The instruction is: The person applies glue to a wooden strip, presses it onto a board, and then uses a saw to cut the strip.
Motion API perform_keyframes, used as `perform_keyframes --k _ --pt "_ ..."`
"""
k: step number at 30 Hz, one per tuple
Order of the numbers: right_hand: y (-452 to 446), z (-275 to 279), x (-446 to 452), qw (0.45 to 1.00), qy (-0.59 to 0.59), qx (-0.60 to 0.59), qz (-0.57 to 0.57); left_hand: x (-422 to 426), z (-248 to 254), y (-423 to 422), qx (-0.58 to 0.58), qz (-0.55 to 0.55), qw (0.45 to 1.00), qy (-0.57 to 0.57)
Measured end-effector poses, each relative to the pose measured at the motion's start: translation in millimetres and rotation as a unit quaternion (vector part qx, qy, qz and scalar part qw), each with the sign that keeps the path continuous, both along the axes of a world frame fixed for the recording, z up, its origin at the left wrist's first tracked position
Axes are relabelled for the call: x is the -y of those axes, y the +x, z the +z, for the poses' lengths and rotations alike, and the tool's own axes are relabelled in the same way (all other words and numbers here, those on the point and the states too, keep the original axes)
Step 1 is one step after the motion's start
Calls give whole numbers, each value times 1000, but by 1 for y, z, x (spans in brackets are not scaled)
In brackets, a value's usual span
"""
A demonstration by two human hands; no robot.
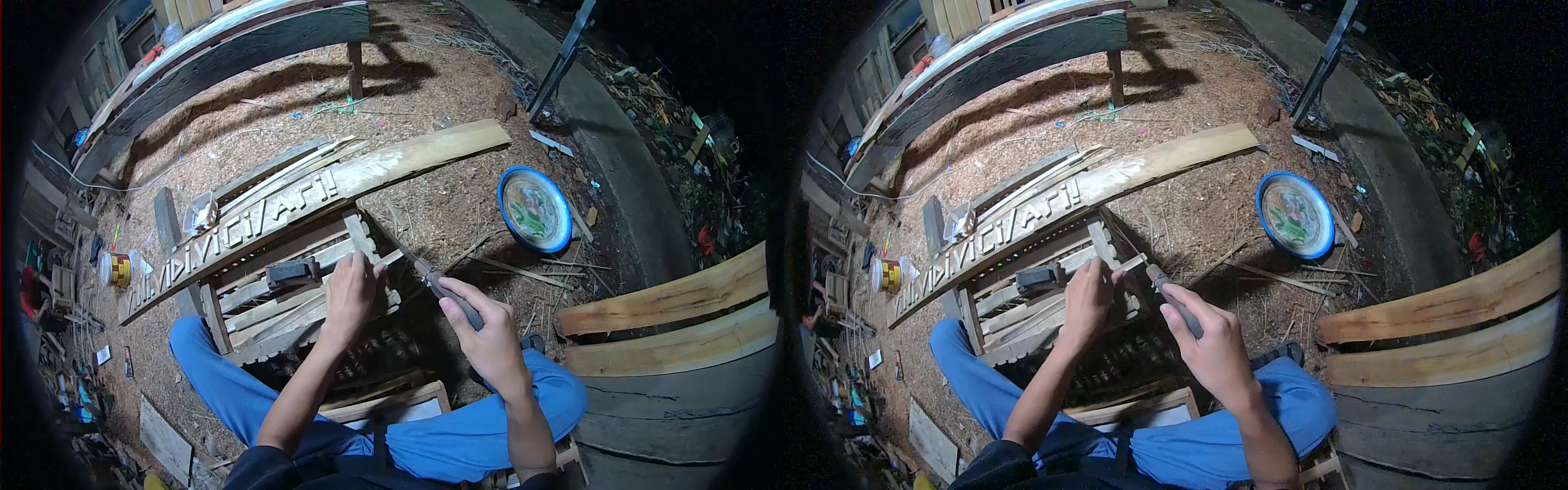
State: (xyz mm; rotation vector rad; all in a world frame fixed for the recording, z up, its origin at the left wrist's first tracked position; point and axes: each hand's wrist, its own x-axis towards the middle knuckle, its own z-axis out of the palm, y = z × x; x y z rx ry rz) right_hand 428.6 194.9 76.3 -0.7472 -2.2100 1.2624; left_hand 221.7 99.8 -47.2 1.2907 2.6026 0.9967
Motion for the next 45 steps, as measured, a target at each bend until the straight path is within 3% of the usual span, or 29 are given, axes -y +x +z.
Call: perform_keyframes --k 9,17,20,27,40,43,45 --pt "4 3 1 1000 23 -5 -6 -4 -6 7 -9 13 999 34" --pt "13 5 -2 1000 9 -18 -21 -6 -25 5 -135 11 978 155" --pt "12 9 -1 1000 2 -13 -28 -6 -27 4 -135 23 976 172" --pt "5 0 -3 999 -4 5 -36 -5 -21 7 -67 24 988 137" --pt "5 -1 0 999 -7 -7 -41 -2 -18 7 -103 6 987 123" --pt "7 2 -1 999 -9 5 -35 0 -8 4 -82 -31 992 87" --pt "7 5 0 1000 -8 6 -27 0 2 -2 -35 -88 996 -8"
